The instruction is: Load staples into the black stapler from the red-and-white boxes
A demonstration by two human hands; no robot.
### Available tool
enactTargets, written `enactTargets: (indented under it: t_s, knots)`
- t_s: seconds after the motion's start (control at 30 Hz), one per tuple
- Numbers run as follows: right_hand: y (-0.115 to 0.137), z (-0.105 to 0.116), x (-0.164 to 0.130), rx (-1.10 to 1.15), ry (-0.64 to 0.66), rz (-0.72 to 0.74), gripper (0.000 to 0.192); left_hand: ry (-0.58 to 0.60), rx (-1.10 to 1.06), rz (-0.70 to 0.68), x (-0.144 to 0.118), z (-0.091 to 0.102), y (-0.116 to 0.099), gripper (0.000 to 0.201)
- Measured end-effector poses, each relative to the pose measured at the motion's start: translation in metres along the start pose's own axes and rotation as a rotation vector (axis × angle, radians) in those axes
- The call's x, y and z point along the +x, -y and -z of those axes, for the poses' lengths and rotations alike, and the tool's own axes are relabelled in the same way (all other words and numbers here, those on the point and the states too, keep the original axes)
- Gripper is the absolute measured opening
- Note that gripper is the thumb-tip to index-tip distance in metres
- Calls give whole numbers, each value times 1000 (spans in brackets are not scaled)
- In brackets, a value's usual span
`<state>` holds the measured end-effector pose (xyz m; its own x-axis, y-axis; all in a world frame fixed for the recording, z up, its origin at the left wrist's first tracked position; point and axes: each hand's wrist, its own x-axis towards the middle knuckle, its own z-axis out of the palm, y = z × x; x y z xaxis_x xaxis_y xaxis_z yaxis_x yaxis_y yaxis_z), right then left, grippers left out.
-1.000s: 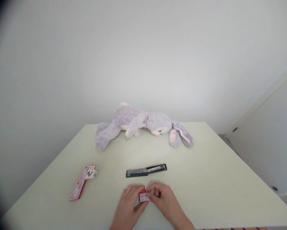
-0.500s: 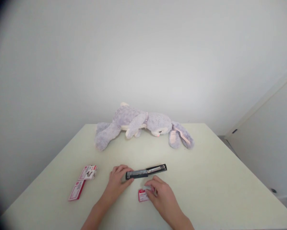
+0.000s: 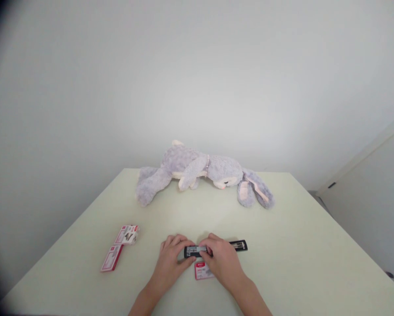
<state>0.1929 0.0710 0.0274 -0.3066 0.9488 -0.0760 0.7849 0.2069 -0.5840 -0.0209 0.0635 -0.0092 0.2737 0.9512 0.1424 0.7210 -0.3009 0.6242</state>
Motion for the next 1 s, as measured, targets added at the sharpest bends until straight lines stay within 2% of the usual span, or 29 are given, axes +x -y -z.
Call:
enactTargets:
  t_s: [0.1,0.23,0.43,0.6,0.7,0.83,0.9,1.0]
  knots:
    - [1,1,-3,-13,-27,-9,25,-4,3,9,-1,-1,0,26]
    - [-1,0,-13,5,-98,-91,14,10,0,27,-1,0,-2,26]
    - [2,-14,-34,229,-13,-5,24,21,-2,42,-1,1,-3,26]
    - [-7,-21,-39,280,-138,-147,29,26,0,36,-2,-1,-1,25]
    - [-5,-21,-36,271,-88,-111,33,25,0,31,-1,-2,0,26]
    - [4,-28,-35,393,-21,-47,42,19,-2,37,-1,-2,0,27]
    - [-5,-30,-40,489,-46,-69,41,17,-10,44,-2,-1,-1,27]
    - [-42,-24,-54,558,-41,-138,42,19,-23,49,-2,0,-1,26]
